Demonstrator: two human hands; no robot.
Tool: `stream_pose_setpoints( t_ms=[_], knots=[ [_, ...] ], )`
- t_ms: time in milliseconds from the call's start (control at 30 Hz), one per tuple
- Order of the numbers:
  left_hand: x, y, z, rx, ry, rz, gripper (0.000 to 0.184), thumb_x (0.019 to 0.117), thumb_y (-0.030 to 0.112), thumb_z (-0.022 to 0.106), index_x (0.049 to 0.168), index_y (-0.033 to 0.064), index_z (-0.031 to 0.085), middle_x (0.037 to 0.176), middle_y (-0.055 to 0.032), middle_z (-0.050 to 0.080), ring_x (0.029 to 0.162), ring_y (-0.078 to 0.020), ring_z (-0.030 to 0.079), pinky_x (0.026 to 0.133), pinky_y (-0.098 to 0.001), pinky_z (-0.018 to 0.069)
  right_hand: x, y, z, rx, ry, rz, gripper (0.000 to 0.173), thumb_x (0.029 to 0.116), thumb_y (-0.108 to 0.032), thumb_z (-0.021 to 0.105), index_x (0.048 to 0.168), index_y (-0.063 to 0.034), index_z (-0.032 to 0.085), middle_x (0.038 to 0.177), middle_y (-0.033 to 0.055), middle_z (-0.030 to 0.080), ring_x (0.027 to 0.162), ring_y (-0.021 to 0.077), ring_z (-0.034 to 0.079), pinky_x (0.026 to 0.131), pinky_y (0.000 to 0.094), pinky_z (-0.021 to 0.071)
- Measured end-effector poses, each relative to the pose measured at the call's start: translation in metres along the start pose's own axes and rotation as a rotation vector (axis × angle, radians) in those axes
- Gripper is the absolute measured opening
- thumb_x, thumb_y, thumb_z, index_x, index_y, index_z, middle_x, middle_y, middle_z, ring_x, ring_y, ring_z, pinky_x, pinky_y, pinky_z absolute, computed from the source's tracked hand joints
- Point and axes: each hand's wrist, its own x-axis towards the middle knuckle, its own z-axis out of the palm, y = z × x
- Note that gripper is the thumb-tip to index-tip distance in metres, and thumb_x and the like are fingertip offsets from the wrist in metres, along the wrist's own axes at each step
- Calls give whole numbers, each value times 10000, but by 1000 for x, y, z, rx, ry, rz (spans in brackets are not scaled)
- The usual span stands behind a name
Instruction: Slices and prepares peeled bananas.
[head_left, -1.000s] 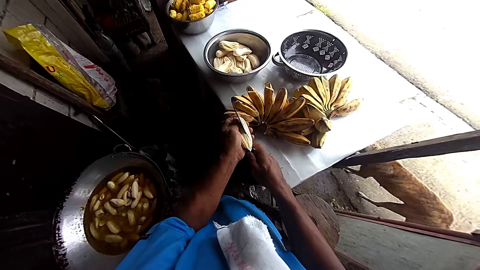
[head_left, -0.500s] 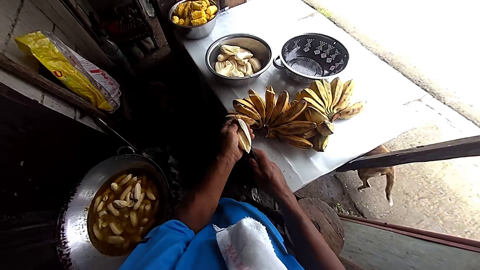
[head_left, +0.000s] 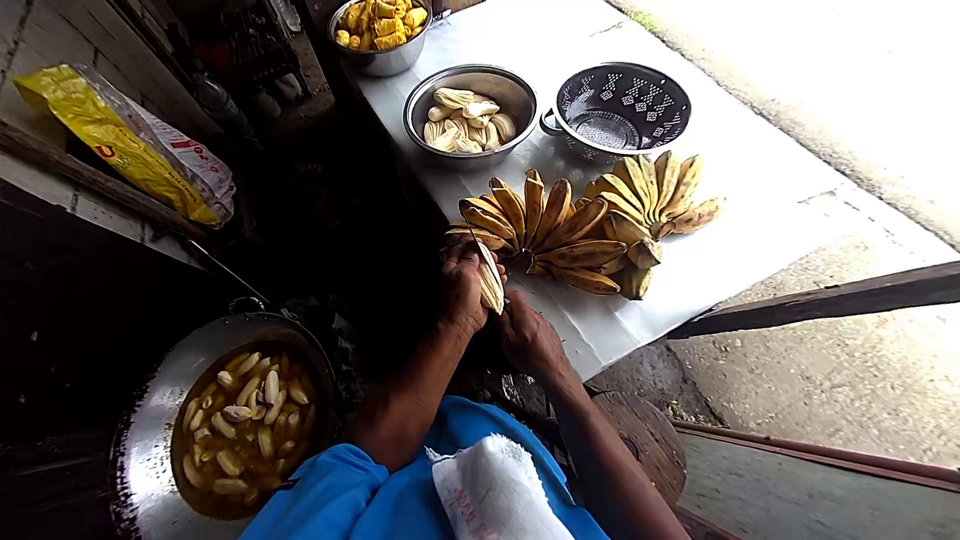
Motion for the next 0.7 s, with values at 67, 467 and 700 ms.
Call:
stream_pose_setpoints(
  t_ms=[67,467,700],
  knots=[
    [3,-4,-2,-41,-16,1,308,1118,331,380,1294,152,559,993,-78,655,758,-183,670,696,-345,593,-1,4,0,50,-4,-28,366,1090,-338,415,1374,-131,517,959,136,700,912,307,703,822,535,554],
    [-4,-13,-12,278,-240,127,180,963,48,675,1142,34,658,1068,-133,694,916,-217,673,794,-384,583,-13,22,-7,1430,285,90,357,983,-131,675,1293,8,567,705,146,629,479,166,590,437,295,544],
    [-13,-45,-27,355,-362,-570,308,967,7,647,1259,-39,562,1021,-184,699,799,-263,725,695,-396,633,-12,75,4,1233,327,115,413,916,-73,723,1292,10,571,795,119,650,470,129,528,414,264,484]
  ],
)
